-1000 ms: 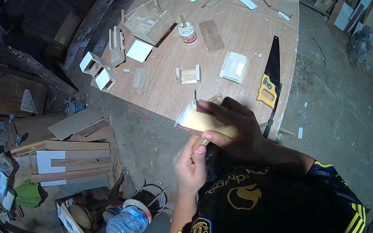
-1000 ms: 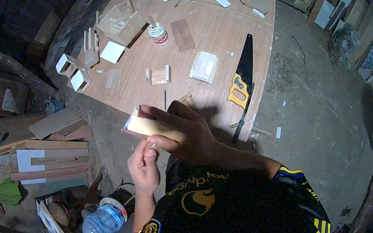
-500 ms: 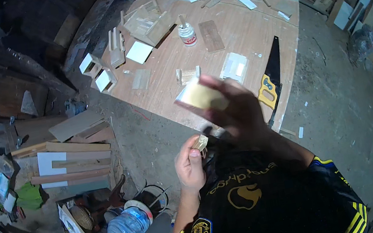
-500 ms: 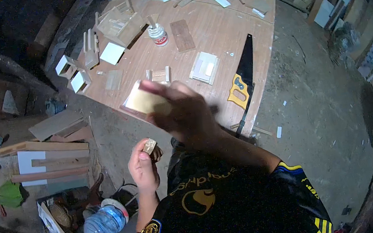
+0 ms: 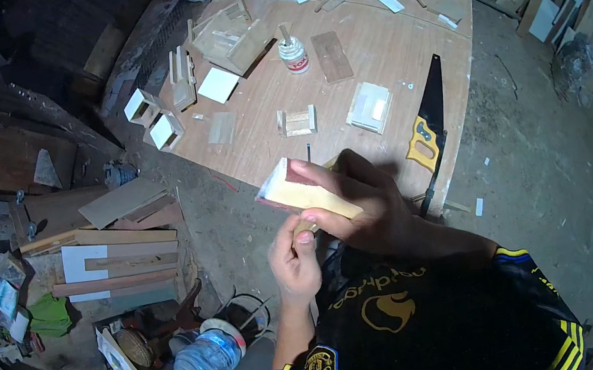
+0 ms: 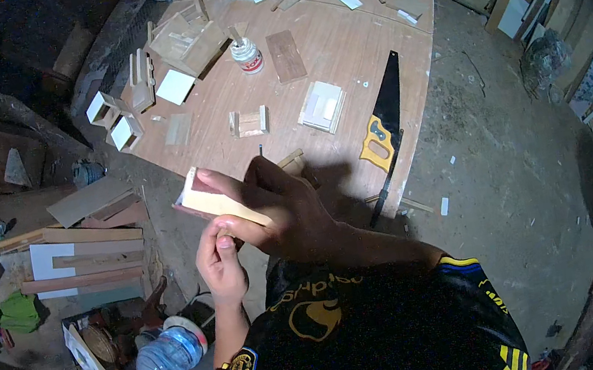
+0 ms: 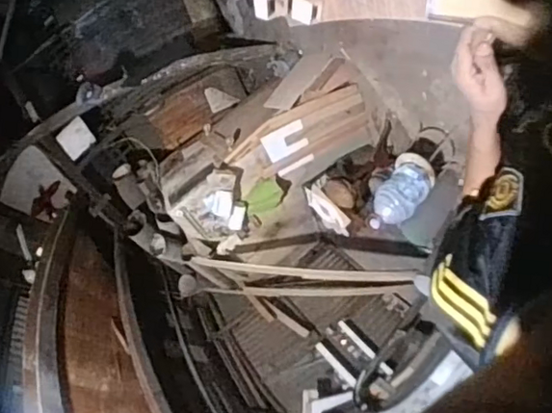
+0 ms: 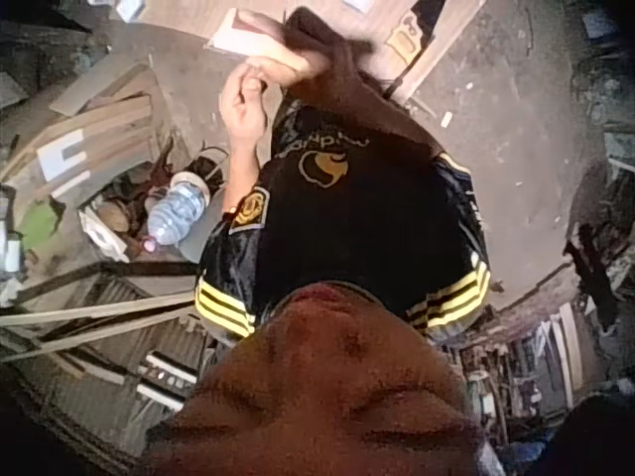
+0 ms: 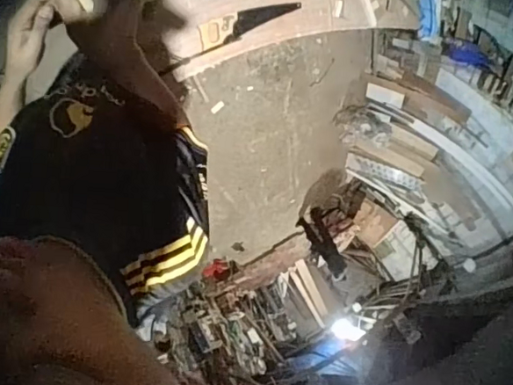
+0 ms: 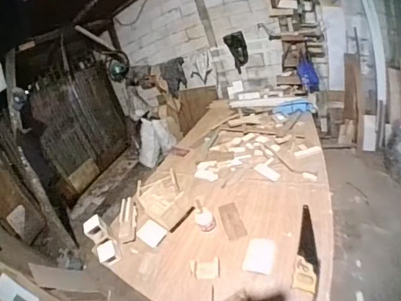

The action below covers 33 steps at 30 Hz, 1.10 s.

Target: Sawing, sanding, and gluing small wooden pieces for a project.

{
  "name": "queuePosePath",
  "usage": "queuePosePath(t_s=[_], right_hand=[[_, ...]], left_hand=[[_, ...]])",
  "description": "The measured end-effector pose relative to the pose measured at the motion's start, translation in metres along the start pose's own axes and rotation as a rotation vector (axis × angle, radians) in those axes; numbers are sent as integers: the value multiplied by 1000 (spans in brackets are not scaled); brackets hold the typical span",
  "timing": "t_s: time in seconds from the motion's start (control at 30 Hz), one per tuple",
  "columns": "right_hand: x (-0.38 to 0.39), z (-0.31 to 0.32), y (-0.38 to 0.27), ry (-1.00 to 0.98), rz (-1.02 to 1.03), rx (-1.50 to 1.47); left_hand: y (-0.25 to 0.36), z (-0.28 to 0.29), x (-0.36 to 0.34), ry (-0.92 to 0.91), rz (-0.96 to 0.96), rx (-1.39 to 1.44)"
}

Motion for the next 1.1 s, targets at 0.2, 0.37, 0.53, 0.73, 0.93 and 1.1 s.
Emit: queuePosePath(t_s=[0.2, 0.37, 0.53, 0.73, 0.93, 1.1], right_hand=[[29, 0, 27, -68, -606, -281], [5, 0, 45, 16, -290, -117], [-2, 23, 35, -41, -453, -32], [12, 6, 24, -37, -544, -343], [6, -2, 24, -61, -342, -319], [3, 8, 4, 71, 113, -230]], left_hand=[[-13, -2, 7, -48, 41, -36], [-27, -7, 10, 5, 388, 560], [-17, -3, -2, -70, 294, 573], [1, -6, -1, -173, 108, 280], [13, 0, -10, -185, -125, -128], [12, -3, -13, -249, -98, -101]])
Point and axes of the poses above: each hand's wrist, its own x-axis away from the middle knuckle, its own z-axis out of the back of the hand, y = z × x, the point moved 8 cm from there along -x, towards the middle knuckle, and after that the axes turned 14 degrees about y, right-handed, at the moved point
